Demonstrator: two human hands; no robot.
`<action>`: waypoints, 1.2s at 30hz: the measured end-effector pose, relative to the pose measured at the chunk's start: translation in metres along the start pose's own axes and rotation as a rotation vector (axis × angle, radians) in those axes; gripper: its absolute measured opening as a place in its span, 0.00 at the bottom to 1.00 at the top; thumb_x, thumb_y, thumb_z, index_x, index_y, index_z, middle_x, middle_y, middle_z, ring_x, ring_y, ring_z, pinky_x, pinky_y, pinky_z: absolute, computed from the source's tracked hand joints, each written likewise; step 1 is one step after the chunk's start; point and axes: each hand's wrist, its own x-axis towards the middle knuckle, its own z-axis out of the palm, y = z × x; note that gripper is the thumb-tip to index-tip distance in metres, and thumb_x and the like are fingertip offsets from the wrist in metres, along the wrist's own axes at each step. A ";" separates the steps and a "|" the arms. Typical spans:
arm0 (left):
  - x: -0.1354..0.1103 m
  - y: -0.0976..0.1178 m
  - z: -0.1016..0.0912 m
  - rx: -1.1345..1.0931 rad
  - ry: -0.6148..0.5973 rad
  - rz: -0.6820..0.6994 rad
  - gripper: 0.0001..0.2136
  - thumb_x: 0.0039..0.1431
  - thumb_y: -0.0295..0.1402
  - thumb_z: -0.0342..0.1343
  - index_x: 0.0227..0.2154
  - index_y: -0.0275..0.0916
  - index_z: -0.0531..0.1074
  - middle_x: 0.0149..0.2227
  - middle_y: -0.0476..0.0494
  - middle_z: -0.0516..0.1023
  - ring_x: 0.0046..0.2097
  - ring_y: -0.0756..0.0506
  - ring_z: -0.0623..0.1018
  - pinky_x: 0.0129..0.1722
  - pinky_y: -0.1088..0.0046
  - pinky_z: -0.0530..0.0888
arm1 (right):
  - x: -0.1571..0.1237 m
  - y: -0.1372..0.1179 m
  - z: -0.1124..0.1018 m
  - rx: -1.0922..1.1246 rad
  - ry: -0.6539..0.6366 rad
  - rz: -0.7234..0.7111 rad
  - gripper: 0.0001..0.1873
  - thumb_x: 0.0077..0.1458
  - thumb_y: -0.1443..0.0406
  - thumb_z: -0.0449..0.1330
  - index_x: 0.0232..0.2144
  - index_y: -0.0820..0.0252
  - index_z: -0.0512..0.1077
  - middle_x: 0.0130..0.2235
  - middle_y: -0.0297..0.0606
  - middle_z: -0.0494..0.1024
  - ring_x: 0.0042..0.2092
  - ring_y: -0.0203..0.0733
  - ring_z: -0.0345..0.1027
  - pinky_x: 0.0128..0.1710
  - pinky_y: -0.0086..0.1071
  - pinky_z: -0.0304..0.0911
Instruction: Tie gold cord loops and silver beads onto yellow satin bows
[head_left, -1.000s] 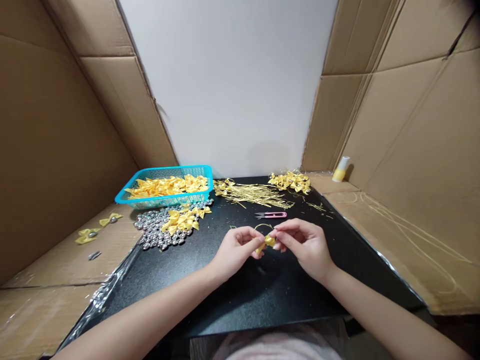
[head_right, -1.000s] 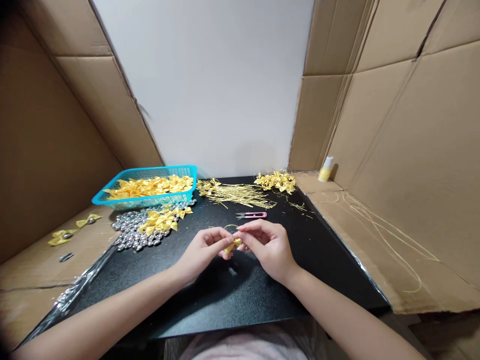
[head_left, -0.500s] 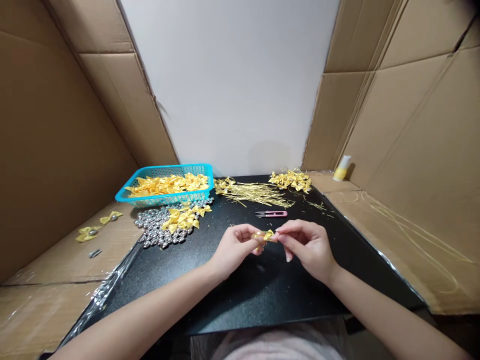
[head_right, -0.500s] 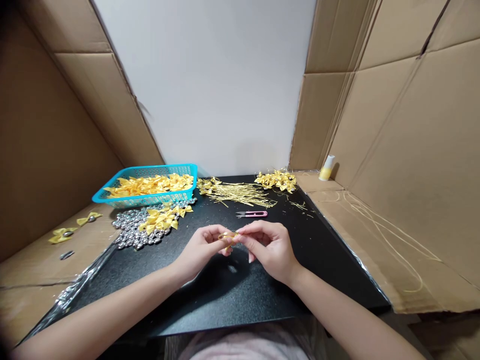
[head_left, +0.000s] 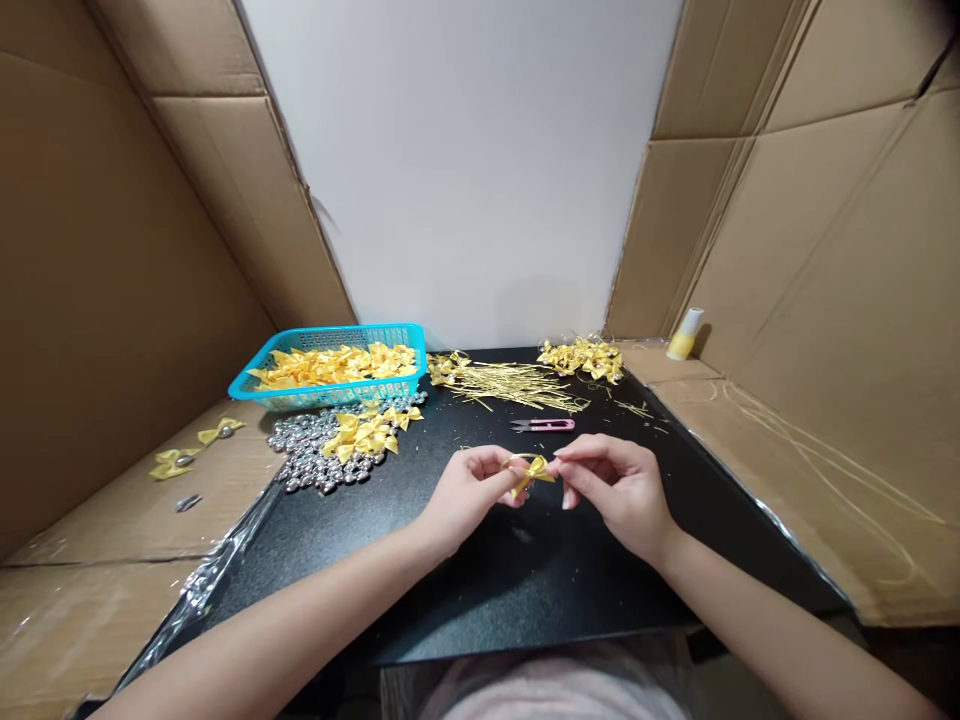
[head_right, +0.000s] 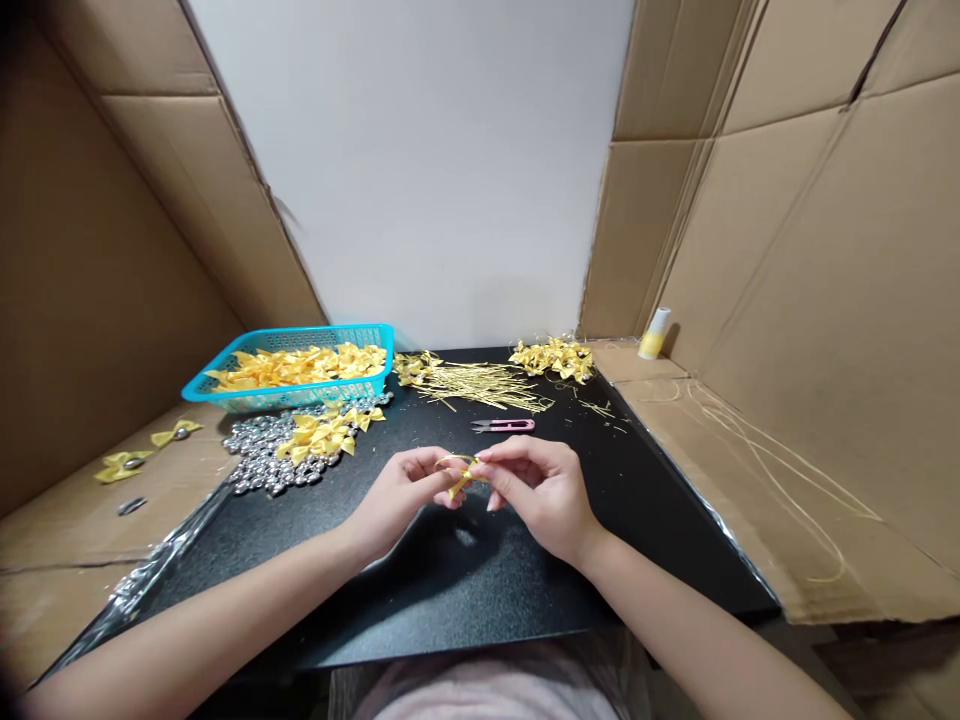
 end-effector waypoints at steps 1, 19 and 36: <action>0.000 0.000 0.000 -0.003 0.001 0.004 0.10 0.44 0.35 0.66 0.25 0.32 0.76 0.22 0.47 0.77 0.25 0.52 0.74 0.27 0.79 0.70 | 0.000 0.000 0.000 0.007 -0.001 -0.004 0.03 0.48 0.69 0.66 0.29 0.57 0.77 0.26 0.33 0.80 0.19 0.33 0.70 0.18 0.25 0.68; 0.006 -0.007 0.000 0.029 0.046 -0.033 0.07 0.37 0.28 0.64 0.22 0.32 0.75 0.19 0.47 0.76 0.21 0.52 0.72 0.25 0.77 0.69 | -0.002 0.006 0.001 0.003 0.038 0.078 0.03 0.47 0.64 0.67 0.27 0.56 0.78 0.27 0.36 0.81 0.27 0.41 0.77 0.28 0.33 0.76; 0.013 -0.008 -0.008 -0.038 0.025 -0.185 0.08 0.38 0.29 0.66 0.21 0.31 0.74 0.21 0.47 0.74 0.24 0.53 0.72 0.27 0.77 0.69 | 0.004 0.010 0.000 -0.065 0.057 0.180 0.09 0.45 0.61 0.68 0.27 0.60 0.77 0.24 0.37 0.80 0.14 0.32 0.65 0.12 0.25 0.62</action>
